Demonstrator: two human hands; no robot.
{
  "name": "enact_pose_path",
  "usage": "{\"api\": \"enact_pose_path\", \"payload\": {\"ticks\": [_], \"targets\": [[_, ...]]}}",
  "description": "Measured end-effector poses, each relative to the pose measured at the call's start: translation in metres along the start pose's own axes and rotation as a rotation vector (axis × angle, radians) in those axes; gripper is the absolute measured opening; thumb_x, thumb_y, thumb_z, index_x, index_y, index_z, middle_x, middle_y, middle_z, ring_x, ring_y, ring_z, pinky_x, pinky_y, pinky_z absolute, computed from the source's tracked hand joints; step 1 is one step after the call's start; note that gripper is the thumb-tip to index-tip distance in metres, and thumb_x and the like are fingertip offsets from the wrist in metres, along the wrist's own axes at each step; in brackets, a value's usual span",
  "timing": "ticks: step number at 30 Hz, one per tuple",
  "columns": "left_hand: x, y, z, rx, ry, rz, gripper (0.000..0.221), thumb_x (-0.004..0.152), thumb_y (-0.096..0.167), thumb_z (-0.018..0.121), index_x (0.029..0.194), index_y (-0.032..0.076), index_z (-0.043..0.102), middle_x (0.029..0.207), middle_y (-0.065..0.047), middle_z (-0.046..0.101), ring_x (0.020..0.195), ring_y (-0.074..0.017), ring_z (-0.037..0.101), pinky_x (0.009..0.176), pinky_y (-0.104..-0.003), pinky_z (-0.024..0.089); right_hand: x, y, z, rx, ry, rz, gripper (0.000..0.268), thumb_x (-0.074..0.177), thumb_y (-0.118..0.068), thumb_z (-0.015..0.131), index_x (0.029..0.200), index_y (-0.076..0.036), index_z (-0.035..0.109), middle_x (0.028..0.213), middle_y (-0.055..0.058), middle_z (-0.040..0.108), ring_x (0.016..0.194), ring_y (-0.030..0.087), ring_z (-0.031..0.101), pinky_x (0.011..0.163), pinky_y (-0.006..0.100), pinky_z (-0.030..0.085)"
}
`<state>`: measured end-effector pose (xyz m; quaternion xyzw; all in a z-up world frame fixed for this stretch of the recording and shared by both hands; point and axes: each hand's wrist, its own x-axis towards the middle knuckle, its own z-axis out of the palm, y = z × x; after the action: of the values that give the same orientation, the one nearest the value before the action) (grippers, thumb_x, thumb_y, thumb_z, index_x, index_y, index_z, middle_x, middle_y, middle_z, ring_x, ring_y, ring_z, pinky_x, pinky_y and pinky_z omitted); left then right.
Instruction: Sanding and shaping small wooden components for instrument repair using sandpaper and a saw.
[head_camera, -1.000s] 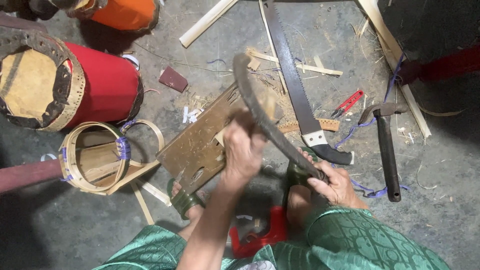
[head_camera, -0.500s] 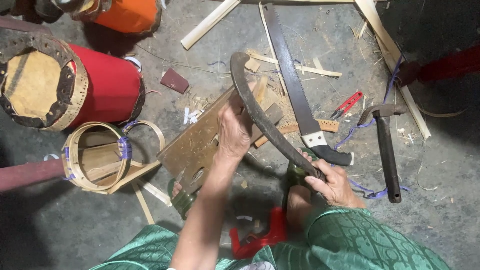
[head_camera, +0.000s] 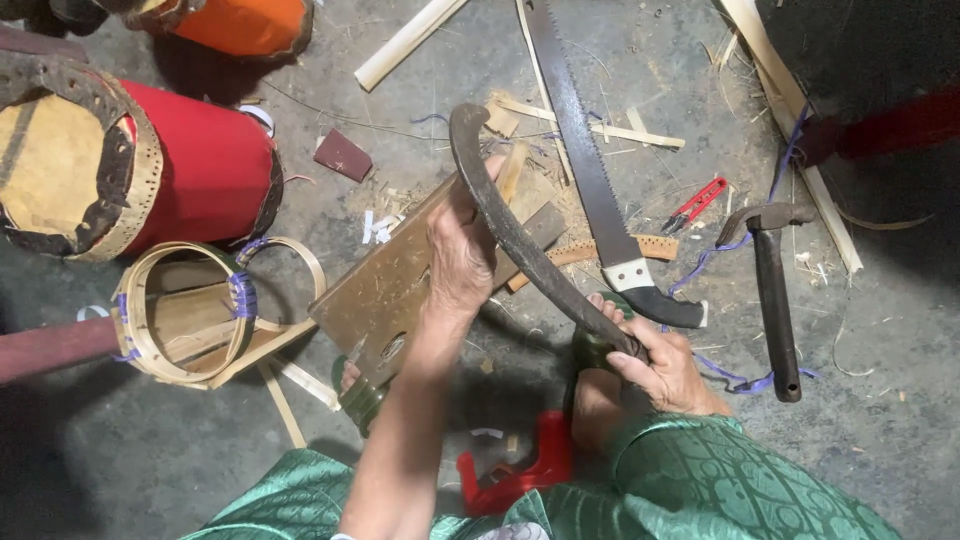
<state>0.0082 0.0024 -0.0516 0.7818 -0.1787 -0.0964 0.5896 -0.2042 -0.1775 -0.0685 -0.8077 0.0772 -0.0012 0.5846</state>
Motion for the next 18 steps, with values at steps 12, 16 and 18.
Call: {"api": "enact_pose_path", "payload": {"ticks": [12, 16, 18], "targets": [[-0.055, 0.012, -0.005, 0.164, -0.057, 0.098, 0.091, 0.092, 0.085, 0.031, 0.088, 0.0, 0.064, 0.075, -0.022, 0.061, 0.085, -0.0403, 0.07, 0.074, -0.054, 0.062, -0.036, 0.077, 0.0, -0.099, 0.075, 0.084, 0.024, 0.087, -0.034, 0.074, 0.099, -0.014, 0.071, 0.054, 0.008, 0.06, 0.044, 0.023, 0.061, 0.049, 0.035, 0.05], [-0.025, 0.035, -0.01, 0.034, -0.061, 0.077, 0.075, 0.098, 0.075, 0.031, 0.077, 0.009, 0.058, 0.069, -0.007, 0.049, 0.071, -0.0237, 0.059, 0.065, -0.04, 0.054, -0.029, 0.065, 0.007, -0.074, 0.046, 0.059, 0.026, 0.085, -0.033, 0.076, 0.101, -0.014, 0.071, 0.055, 0.01, 0.058, 0.043, 0.023, 0.059, 0.047, 0.035, 0.049], [-0.02, 0.018, -0.007, 0.03, -0.063, 0.003, 0.081, 0.095, 0.078, 0.019, 0.093, 0.008, 0.061, 0.075, -0.012, 0.055, 0.076, -0.0251, 0.063, 0.064, -0.041, 0.053, -0.021, 0.055, 0.007, 0.005, 0.015, 0.032, 0.022, 0.085, -0.032, 0.075, 0.096, -0.013, 0.073, 0.054, 0.01, 0.06, 0.044, 0.018, 0.057, 0.049, 0.032, 0.051]]}}
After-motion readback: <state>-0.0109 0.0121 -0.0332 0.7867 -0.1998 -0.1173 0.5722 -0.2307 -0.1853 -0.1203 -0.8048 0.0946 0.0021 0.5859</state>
